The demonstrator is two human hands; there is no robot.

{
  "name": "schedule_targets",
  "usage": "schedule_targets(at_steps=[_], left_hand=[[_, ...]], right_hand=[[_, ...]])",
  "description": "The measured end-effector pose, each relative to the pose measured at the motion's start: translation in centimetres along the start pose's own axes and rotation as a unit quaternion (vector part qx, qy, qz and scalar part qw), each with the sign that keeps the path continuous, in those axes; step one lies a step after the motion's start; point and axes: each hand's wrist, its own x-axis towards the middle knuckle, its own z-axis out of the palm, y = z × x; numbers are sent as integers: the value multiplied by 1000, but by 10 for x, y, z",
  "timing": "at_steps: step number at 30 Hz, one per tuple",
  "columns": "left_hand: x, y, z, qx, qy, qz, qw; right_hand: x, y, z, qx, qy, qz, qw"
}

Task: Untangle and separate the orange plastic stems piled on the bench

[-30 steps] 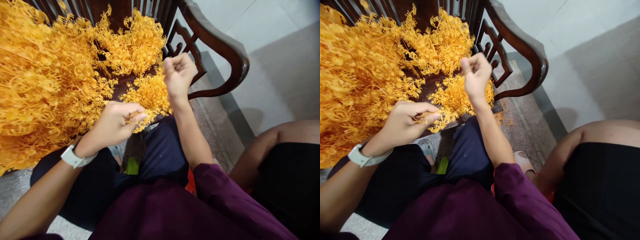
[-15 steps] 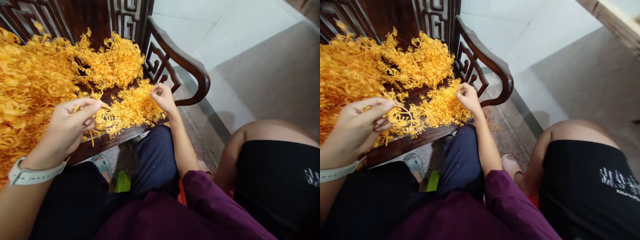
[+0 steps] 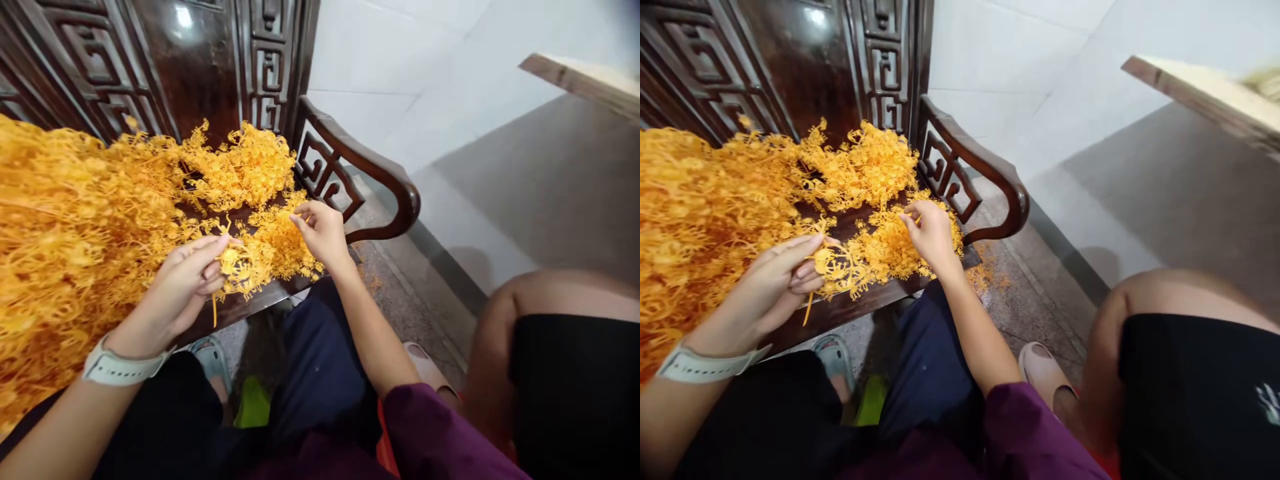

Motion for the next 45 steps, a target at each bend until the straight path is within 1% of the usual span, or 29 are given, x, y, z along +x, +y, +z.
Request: schedule_targets(at_steps=[2,3,4,5,6,7,9,10,12,13,15,17,20,22,24,25,26,27,29,31,32,34,38,40,42,43,45], left_hand=[[1,1,-1,0,1,-2,1000],[0,1,-2,-1,-1,2,1000],[0,2,-3,0,-1,8,1000],[-1,3,-3,2,0,12,1000],[-1,4,-4,2,1,15,1000],[-1,4,-4,0,1,17,1000],[0,5,-5,-10,-1,21,1000],[1,5,-5,-16,-5,24,1000],[3,4,-6,-13,-17,28,999],[3,4,-7,-4,-22,31,999],[5,5,-9,18,-27,37,999],[7,5,-11,29,-23,46,998],[9,6,-13,57,-6,72,996],[10,4,-14,104,9,124,987],[11,2,-13,152,25,196,968],[11,1,-13,164,33,220,961],[11,2,-12,165,41,231,958],[10,3,-11,152,49,227,961],[10,7,-11,96,63,185,976],[11,12,-11,40,59,135,988],[11,14,-12,21,53,117,992],[10,17,-11,12,33,97,995],[8,13,-6,29,14,93,995],[6,10,-6,26,6,99,995],[3,9,-9,30,-18,119,992],[2,10,-12,39,-37,127,990],[0,13,-19,81,-81,131,985]], right_hand=[[-4,-16,5,8,12,-36,999],[-6,-24,7,28,9,-46,998],[-8,-31,10,73,-3,-47,996],[-10,-38,12,140,-23,-37,989],[-12,-45,14,218,-51,-23,974],[-13,-51,15,292,-87,-10,952],[-16,-62,18,389,-165,-5,906],[-17,-66,20,411,-202,-14,889],[-18,-72,23,431,-255,-32,865],[-19,-73,25,440,-268,-34,856],[-20,-75,29,461,-270,-32,845],[-21,-77,32,470,-254,-28,845],[-21,-80,33,451,-224,-17,864],[-20,-79,31,431,-199,-13,880],[-20,-75,29,411,-179,-20,894],[-20,-72,28,398,-173,-29,900],[-20,-70,28,383,-170,-41,907],[-20,-68,28,366,-169,-57,914],[-21,-66,29,333,-176,-95,922],[-23,-68,30,328,-192,-115,918],[-24,-70,31,340,-203,-112,911],[-26,-77,34,385,-220,-83,892],[-32,-92,40,485,-262,5,834],[-34,-97,40,512,-288,40,808],[-33,-99,34,544,-296,74,782],[-32,-99,30,567,-296,93,763],[-27,-97,21,621,-302,128,712]])
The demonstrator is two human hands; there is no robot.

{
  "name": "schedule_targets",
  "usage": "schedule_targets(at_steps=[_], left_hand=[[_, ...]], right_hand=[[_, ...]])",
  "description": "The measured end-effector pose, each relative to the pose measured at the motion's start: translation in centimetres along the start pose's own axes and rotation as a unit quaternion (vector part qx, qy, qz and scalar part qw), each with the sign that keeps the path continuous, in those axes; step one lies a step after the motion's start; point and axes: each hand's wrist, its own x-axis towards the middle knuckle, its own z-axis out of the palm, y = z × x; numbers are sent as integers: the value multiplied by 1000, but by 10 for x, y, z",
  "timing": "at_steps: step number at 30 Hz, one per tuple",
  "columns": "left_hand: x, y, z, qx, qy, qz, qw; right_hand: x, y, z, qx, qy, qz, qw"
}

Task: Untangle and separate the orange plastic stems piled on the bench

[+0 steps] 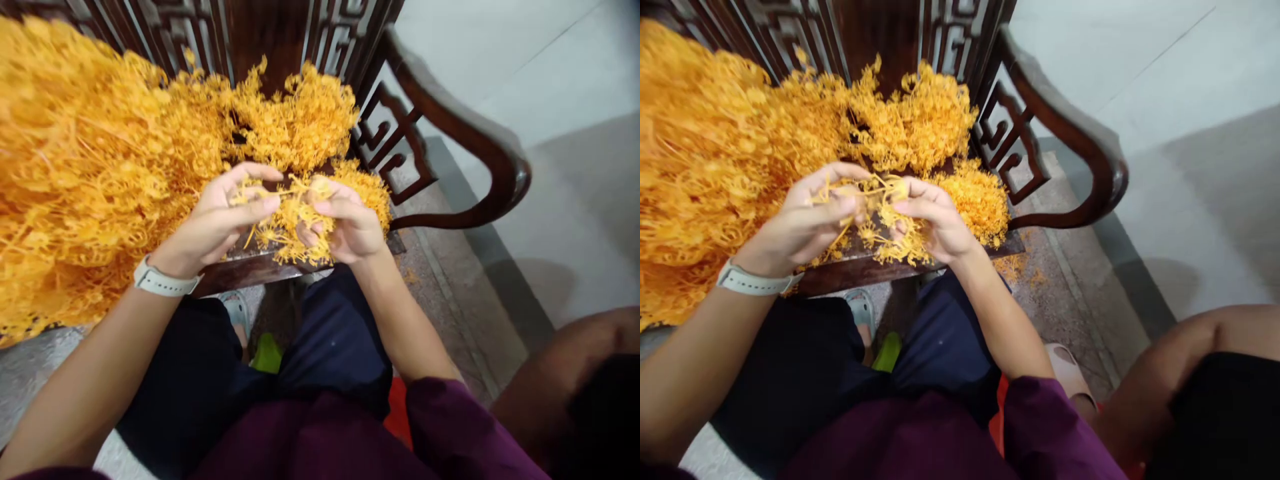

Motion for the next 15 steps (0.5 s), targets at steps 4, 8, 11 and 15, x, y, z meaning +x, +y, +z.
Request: schedule_targets(at_steps=[4,8,11,15], left_hand=[[2,4,-7,102,-57,-8,993],[7,1,-1,158,-63,4,986],[10,-2,5,139,-48,37,988],[9,-5,10,18,6,50,999]], right_hand=[[-2,-15,-12,97,-49,47,993],[-4,-19,-19,86,-35,55,994],[-7,-17,-20,66,-49,48,995],[-11,-9,-16,-39,-68,46,996]])
